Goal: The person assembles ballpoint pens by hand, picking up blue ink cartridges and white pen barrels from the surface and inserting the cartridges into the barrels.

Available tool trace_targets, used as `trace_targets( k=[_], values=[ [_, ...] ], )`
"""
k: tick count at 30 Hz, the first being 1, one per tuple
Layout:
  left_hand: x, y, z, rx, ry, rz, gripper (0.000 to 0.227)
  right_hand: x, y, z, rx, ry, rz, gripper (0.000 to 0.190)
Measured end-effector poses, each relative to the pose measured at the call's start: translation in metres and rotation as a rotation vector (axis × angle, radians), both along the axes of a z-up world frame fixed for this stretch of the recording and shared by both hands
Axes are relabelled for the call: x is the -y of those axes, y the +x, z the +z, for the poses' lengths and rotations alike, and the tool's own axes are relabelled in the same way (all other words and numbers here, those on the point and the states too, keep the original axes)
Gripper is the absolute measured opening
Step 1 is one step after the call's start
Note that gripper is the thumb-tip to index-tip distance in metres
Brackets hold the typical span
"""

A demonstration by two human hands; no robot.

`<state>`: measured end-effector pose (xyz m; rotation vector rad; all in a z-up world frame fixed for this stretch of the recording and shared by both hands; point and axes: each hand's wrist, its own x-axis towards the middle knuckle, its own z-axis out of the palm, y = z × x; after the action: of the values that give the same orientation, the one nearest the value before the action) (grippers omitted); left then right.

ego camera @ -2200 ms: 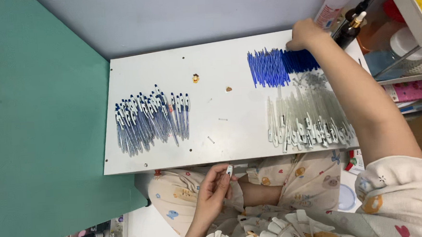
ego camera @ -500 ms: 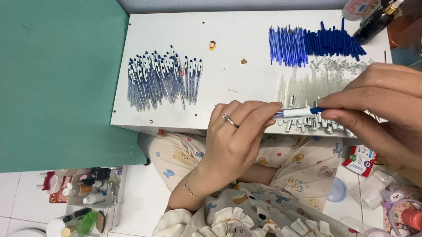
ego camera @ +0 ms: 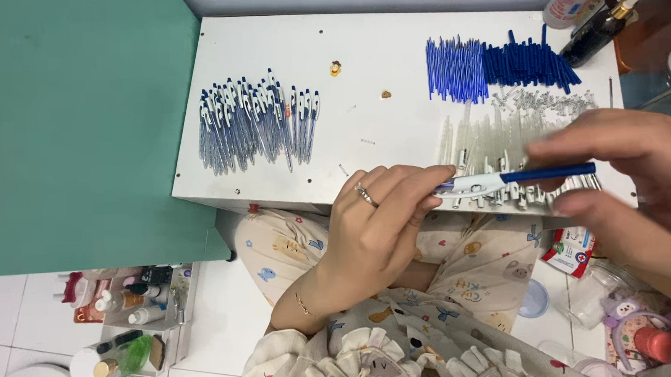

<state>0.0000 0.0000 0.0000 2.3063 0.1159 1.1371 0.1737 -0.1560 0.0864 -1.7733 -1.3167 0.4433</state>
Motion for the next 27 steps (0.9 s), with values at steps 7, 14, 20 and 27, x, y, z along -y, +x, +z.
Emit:
trace_targets(
  k=[7, 14, 20, 27],
  values=[
    [0.004, -0.002, 0.002, 0.046, 0.000, -0.023, 0.023, 0.000, 0.016, -0.013, 0.168, 0.177, 0.108, 0.025],
    [0.007, -0.004, 0.001, 0.045, -0.026, -0.071, 0.022, 0.001, 0.013, -0.001, 0.310, 0.127, 0.175, 0.019],
    [0.007, -0.004, 0.000, 0.047, -0.076, -0.119, 0.024, 0.000, 0.013, -0.010, 0.314, 0.160, 0.176, 0.025],
    [0.007, 0.013, -0.023, 0.125, -0.355, -0.380, 0.023, -0.005, 0.016, -0.010, 0.268, 0.226, 0.252, 0.036]
  ],
)
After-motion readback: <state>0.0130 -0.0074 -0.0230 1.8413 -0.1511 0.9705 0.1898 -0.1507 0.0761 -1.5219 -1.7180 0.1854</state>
